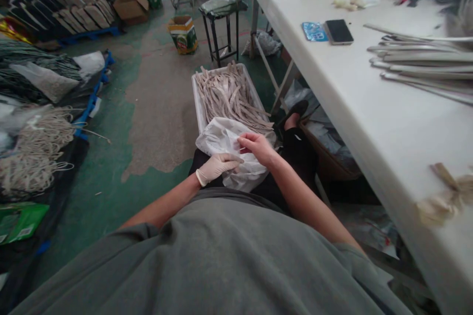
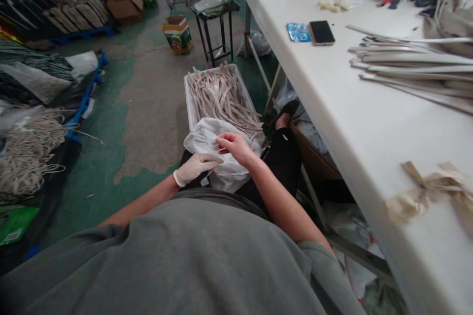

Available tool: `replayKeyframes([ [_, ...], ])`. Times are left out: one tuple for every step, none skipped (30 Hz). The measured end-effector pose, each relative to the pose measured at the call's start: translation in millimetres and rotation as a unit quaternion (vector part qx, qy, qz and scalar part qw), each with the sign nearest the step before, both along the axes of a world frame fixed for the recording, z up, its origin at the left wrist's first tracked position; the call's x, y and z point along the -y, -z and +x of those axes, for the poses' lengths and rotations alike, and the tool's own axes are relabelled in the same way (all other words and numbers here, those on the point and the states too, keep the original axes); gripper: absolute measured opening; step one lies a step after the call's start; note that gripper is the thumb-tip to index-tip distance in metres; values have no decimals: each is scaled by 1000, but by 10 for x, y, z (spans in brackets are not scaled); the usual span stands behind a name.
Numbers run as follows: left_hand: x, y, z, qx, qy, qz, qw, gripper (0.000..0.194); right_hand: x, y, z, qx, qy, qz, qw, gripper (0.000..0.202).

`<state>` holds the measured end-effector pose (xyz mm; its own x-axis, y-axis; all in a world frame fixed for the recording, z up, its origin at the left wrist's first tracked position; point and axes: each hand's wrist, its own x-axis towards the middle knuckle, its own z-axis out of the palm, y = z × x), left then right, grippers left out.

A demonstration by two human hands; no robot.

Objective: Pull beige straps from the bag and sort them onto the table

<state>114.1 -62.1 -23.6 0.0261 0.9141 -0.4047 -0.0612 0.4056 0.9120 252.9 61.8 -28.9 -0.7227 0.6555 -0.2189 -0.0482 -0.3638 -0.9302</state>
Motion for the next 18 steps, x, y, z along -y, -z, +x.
replayKeyframes([
  [26,-1,12,5,-8,-2,1000,52,-20,-55,9,3,6,7,1000,43],
  [45,-3,25,7,-15,-3,1000,50,-34,-105,19,7,16,13,1000,45],
  [56,-8,39,9,-19,-4,1000,49,-40,-150,27,14,28,17,999,46],
  [58,-18,56,9,-21,-3,1000,48,-39,-191,33,21,40,23,999,48],
  [54,-36,75,5,-18,1,1000,48,-29,-230,39,26,53,29,998,49],
  [47,-62,98,-3,-4,5,1000,48,-10,-267,46,30,63,35,997,50],
  [39,-96,126,-19,19,8,1000,47,17,-301,54,32,71,40,996,50],
  [34,-130,158,-41,49,9,998,45,49,-331,65,32,75,44,996,51],
  [33,-158,191,-68,83,9,994,43,81,-352,75,33,77,44,995,51],
  [34,-169,223,-99,109,2,989,44,107,-362,83,33,76,44,996,52],
  [32,-155,248,-124,128,-4,984,46,122,-359,86,32,66,43,996,53],
  [21,-111,266,-139,134,-6,981,48,122,-347,84,33,62,41,997,54],
  [-3,-41,275,-150,137,-13,979,51,107,-331,77,31,52,39,997,55],
  [-39,52,279,-155,141,-20,978,55,81,-314,67,27,40,39,998,55],
  [-86,157,281,-157,138,-27,978,60,48,-303,59,23,30,40,998,55],
  [-137,265,283,-155,135,-36,978,65,11,-300,55,19,17,43,999,52],
  [-186,368,285,-151,133,-49,978,69,-29,-306,60,19,4,49,999,49],
  [-227,456,286,-147,127,-60,979,73,-77,-322,77,24,-8,60,998,44],
])
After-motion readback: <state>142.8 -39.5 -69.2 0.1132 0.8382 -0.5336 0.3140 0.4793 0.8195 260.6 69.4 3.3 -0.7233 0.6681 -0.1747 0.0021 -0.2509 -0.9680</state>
